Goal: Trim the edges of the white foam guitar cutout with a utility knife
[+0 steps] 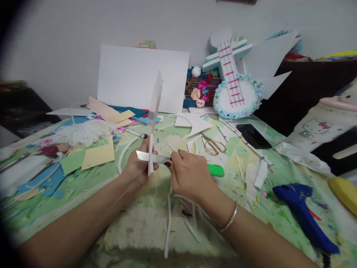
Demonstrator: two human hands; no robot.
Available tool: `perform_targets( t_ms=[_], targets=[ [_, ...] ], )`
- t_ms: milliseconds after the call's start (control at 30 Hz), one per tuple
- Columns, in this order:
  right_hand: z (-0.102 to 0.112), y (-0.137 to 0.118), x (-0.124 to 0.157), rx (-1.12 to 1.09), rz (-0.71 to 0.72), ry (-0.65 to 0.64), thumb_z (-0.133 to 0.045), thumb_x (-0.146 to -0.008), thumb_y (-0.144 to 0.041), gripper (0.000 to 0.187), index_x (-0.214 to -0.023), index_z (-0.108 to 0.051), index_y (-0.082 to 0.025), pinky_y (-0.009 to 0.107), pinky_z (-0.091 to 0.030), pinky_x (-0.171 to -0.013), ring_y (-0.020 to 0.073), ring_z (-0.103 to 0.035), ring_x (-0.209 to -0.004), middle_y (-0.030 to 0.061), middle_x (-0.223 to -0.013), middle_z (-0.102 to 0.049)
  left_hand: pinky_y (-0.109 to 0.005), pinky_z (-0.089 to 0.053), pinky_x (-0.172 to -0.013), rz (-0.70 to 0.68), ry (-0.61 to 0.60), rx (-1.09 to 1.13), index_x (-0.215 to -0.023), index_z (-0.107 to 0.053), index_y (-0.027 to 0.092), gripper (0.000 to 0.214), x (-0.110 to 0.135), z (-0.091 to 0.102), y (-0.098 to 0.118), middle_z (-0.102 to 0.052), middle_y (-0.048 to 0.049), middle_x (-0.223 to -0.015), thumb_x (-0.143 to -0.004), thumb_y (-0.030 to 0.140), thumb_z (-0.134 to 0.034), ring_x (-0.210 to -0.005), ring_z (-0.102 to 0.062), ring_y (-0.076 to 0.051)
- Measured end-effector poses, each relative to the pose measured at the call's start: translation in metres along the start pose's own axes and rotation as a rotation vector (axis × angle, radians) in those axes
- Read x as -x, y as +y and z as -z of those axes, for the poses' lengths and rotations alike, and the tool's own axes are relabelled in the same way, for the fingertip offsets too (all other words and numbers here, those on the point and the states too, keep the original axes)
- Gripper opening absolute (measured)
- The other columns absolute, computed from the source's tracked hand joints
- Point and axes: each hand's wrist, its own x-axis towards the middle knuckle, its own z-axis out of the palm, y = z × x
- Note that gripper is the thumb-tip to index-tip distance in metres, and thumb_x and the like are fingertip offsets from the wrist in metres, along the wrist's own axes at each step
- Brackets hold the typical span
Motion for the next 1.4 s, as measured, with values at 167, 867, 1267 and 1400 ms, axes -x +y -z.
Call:
perform_targets(
  t_ms=[167, 867, 1267, 1400],
  targets=[
    [-0.002, -0.003, 0.001, -0.009, 0.036, 0.017, -0.027, -0.092, -0.03, 0.034, -0.081, -0.055, -0.016, 0.03, -0.016, -0.054, 0.0149, -0.044, -0.058, 0.0048, -0.071, -0.055, -0.017, -0.027, -0.034, -0.008, -0.064, -0.034, -0.059, -0.041, 0.017, 0.04, -0.001, 0.002, -0.007, -0.035, 0.0076, -0.041, -0.08, 0.047, -0.059, -0.031, -0.031, -0.004],
    [0.003, -0.002, -0.002, 0.009, -0.031, -0.038, -0.027, -0.092, -0.03, 0.033, -0.084, -0.057, -0.016, 0.03, -0.017, -0.055, 0.0159, -0.047, -0.06, 0.0053, -0.074, -0.058, -0.016, -0.019, -0.028, 0.021, -0.081, -0.052, -0.064, -0.05, 0.016, 0.032, 0.011, -0.003, -0.009, -0.034, 0.0085, -0.038, -0.074, 0.042, -0.066, -0.027, -0.026, -0.003],
    [0.002, 0.001, -0.002, -0.014, -0.017, -0.004, -0.027, -0.092, -0.03, 0.034, -0.081, -0.056, -0.016, 0.03, -0.017, -0.054, 0.0149, -0.045, -0.059, 0.0048, -0.072, -0.057, -0.017, -0.017, -0.028, -0.001, -0.12, -0.052, -0.062, -0.049, 0.017, 0.024, 0.011, -0.001, -0.011, -0.034, 0.009, -0.039, -0.074, 0.03, -0.066, -0.026, -0.026, -0.003],
    [0.002, -0.002, -0.001, -0.007, -0.002, -0.003, -0.027, -0.092, -0.03, 0.034, -0.082, -0.056, -0.015, 0.03, -0.018, -0.055, 0.015, -0.045, -0.06, 0.0052, -0.072, -0.056, -0.017, -0.02, -0.03, 0.003, -0.078, -0.104, -0.07, -0.052, 0.017, 0.028, 0.009, 0.0, -0.016, -0.039, 0.0074, -0.041, -0.076, 0.042, -0.063, -0.029, -0.032, -0.005]
  ],
)
